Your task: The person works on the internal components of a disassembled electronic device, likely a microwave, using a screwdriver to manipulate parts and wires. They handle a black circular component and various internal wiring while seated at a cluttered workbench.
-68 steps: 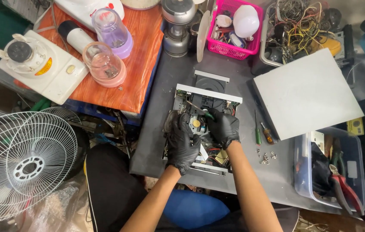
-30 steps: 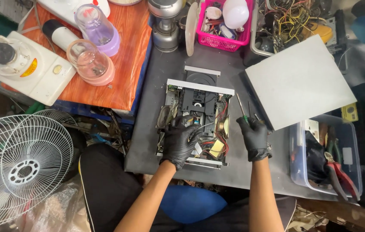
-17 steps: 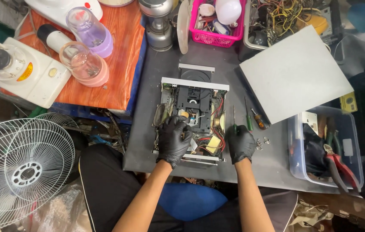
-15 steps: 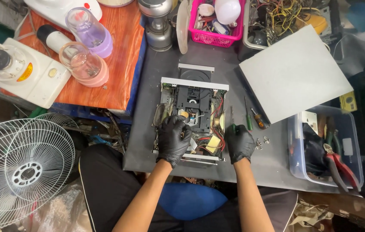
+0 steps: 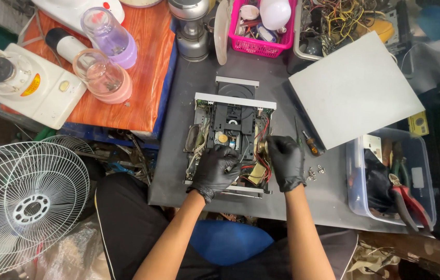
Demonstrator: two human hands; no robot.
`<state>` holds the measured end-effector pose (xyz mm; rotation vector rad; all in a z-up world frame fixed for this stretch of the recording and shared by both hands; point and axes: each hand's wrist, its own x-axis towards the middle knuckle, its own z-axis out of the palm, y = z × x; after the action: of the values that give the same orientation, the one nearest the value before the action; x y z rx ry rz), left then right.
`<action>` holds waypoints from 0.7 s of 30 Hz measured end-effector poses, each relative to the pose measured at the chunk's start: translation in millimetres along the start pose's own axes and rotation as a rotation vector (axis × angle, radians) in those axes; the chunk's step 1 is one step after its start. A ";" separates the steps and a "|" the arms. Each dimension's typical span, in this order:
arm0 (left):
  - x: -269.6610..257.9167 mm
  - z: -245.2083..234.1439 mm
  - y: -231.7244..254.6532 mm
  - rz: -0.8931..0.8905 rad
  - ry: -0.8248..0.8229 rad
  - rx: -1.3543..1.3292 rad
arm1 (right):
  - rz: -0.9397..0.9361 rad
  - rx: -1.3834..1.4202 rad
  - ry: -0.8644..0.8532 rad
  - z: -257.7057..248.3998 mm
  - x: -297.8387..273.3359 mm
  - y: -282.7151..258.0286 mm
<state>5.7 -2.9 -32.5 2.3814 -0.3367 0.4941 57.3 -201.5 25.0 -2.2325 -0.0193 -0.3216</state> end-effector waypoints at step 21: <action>1.9 -13.5 8.3 0.011 -0.049 -0.006 | 0.284 -0.197 -0.263 76.9 17.4 26.7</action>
<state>0.9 -0.3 -17.5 2.3903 -0.3726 0.4400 94.6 -160.9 -37.4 -2.4183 0.1940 0.1311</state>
